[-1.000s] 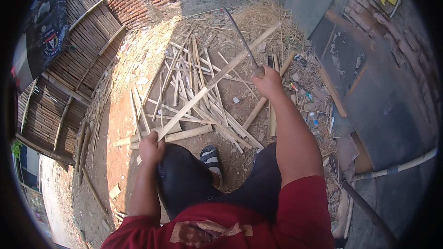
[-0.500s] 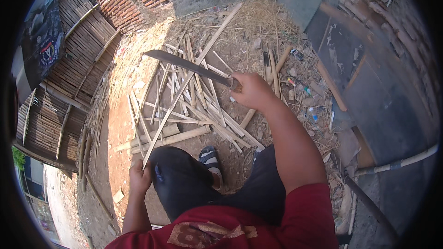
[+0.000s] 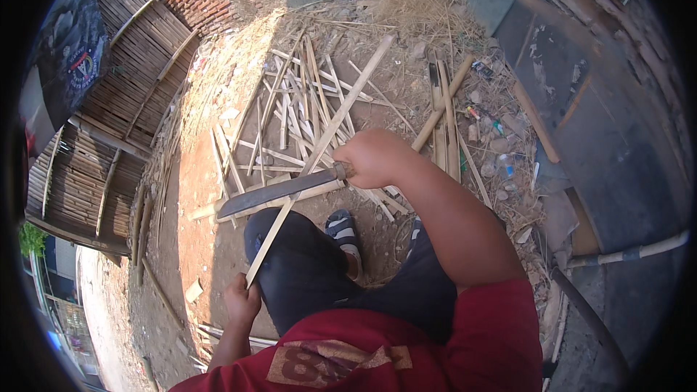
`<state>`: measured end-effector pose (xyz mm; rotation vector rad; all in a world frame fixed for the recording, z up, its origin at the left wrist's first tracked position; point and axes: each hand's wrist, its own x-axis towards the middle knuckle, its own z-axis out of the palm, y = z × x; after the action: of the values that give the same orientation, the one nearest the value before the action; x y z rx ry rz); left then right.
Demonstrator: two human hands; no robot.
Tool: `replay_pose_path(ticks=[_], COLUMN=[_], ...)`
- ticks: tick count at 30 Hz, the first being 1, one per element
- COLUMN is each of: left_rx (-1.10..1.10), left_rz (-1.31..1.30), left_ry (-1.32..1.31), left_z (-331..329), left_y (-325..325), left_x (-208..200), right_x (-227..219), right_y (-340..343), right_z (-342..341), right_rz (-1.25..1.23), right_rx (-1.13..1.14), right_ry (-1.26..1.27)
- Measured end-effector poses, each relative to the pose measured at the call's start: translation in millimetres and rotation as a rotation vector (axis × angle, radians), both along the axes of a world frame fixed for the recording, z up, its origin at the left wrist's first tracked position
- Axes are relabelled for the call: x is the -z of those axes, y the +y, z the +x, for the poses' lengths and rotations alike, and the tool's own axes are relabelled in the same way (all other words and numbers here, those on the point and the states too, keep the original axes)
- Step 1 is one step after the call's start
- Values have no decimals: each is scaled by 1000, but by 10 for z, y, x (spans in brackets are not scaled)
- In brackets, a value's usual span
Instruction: The person uses a large blade to strip outer layers and refine pieces of bamboo by hand, repeatedly drawing the blade along the lengths of the bamboo strips while holding them against their lap or the ground.
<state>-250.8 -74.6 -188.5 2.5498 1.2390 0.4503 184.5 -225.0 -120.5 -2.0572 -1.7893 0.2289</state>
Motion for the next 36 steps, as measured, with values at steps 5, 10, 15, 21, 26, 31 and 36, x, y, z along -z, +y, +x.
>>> replay_pose_path(ticks=[5,10,15,21,26,31,36], left_rx=[21,4,-16,0,21,8,38], left_rz=[1,-47,10,-16,35,-8,-19], left_ry=[-15,-19,20,18,21,24,34], left_z=[-39,-100,-17,-131,-32,-73,-44], left_y=[148,160,144,184,210,224,284], left_x=[142,128,117,129,105,59,84], right_x=[458,151,460,120,423,331,414], right_y=[-71,143,-25,123,-180,40,-159], right_z=[660,29,551,-34,709,254,749], right_rz=[139,-101,42,-91,55,49,95], right_rx=[395,58,328,4,384,133,586], right_ry=[399,173,436,75,443,63,605])
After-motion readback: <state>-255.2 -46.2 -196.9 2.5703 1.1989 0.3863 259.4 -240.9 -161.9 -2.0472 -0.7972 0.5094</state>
